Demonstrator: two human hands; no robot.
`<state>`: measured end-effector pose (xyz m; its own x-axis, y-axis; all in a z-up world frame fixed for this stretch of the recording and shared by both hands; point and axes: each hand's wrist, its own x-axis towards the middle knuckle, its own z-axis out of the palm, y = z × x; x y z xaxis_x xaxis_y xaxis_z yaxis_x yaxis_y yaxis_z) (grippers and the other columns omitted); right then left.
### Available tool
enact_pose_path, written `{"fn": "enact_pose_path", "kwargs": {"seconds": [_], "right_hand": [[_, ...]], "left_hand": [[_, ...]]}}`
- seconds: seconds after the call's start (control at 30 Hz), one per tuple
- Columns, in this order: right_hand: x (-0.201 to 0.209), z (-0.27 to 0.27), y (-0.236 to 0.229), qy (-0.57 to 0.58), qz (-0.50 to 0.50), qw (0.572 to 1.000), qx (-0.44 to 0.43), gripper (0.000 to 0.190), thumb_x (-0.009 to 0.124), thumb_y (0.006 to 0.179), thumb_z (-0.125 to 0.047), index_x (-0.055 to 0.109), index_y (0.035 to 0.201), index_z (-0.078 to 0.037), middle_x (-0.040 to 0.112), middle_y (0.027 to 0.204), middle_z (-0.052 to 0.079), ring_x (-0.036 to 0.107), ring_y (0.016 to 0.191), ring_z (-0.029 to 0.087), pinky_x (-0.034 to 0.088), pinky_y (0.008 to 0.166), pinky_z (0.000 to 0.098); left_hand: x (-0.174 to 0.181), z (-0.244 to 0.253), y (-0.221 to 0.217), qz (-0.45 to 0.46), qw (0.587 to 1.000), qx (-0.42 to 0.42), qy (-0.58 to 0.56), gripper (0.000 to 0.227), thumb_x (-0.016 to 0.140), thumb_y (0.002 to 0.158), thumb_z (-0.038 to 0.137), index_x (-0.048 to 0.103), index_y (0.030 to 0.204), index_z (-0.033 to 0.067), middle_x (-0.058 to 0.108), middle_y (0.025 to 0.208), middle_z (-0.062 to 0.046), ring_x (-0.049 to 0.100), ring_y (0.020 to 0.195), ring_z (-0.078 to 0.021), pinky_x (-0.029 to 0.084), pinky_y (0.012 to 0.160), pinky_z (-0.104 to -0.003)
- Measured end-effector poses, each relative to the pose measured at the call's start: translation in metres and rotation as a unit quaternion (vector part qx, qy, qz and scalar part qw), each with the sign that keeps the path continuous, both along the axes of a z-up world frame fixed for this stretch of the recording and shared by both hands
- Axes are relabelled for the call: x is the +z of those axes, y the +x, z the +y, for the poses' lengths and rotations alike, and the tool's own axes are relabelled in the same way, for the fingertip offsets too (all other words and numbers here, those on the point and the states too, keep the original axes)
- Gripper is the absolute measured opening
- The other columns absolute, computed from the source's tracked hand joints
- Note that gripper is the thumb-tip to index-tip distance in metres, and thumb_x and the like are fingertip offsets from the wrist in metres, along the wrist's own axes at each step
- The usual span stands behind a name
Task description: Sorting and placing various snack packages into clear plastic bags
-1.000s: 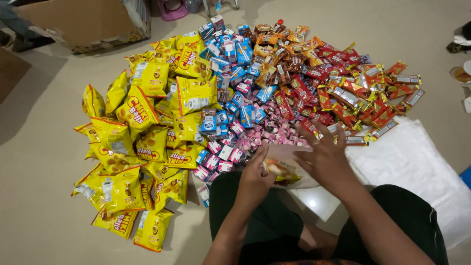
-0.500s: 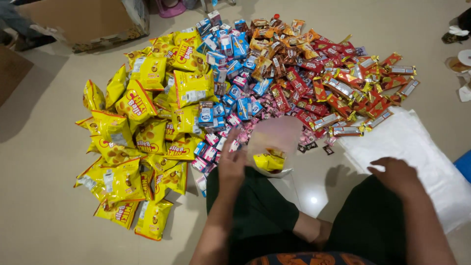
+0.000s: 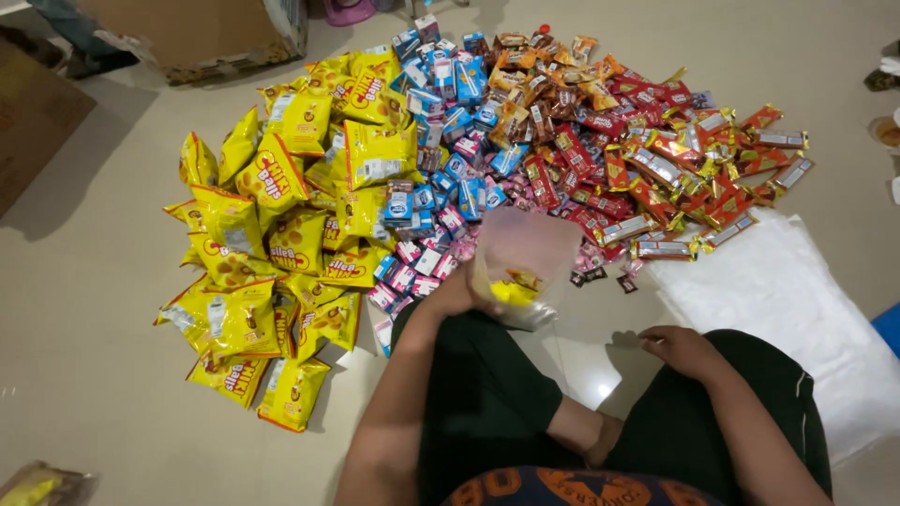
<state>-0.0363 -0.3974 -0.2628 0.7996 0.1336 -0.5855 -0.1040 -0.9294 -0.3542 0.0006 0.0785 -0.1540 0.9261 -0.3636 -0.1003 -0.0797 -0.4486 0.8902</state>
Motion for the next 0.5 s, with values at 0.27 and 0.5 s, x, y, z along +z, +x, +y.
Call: {"fn": "enact_pose_path", "kwargs": {"seconds": [0.27, 0.5], "right_hand": [[0.008, -0.003, -0.001, 0.044, -0.003, 0.999, -0.023, 0.039, 0.067, 0.09, -0.047, 0.082, 0.121, -0.027, 0.08, 0.127, -0.006, 0.076, 0.114, 0.013, 0.053, 0.097, 0.0267], [-0.003, -0.013, 0.014, 0.07, -0.045, 0.997, -0.001, 0.043, 0.072, 0.093, -0.037, 0.083, 0.128, -0.014, 0.08, 0.132, 0.003, 0.07, 0.124, 0.02, 0.046, 0.11, 0.0325]], "left_hand": [[-0.128, -0.024, 0.055, -0.057, 0.971, 0.227, -0.051, 0.016, 0.079, 0.071, 0.024, 0.072, 0.067, 0.0099, 0.065, 0.061, 0.002, 0.056, 0.062, -0.0063, 0.041, 0.051, -0.034], [-0.026, -0.012, 0.014, -0.101, 0.869, 0.412, -0.255, 0.041, 0.087, 0.071, 0.03, 0.077, 0.107, 0.0138, 0.076, 0.097, 0.0, 0.067, 0.087, -0.0102, 0.058, 0.08, -0.03]]}}
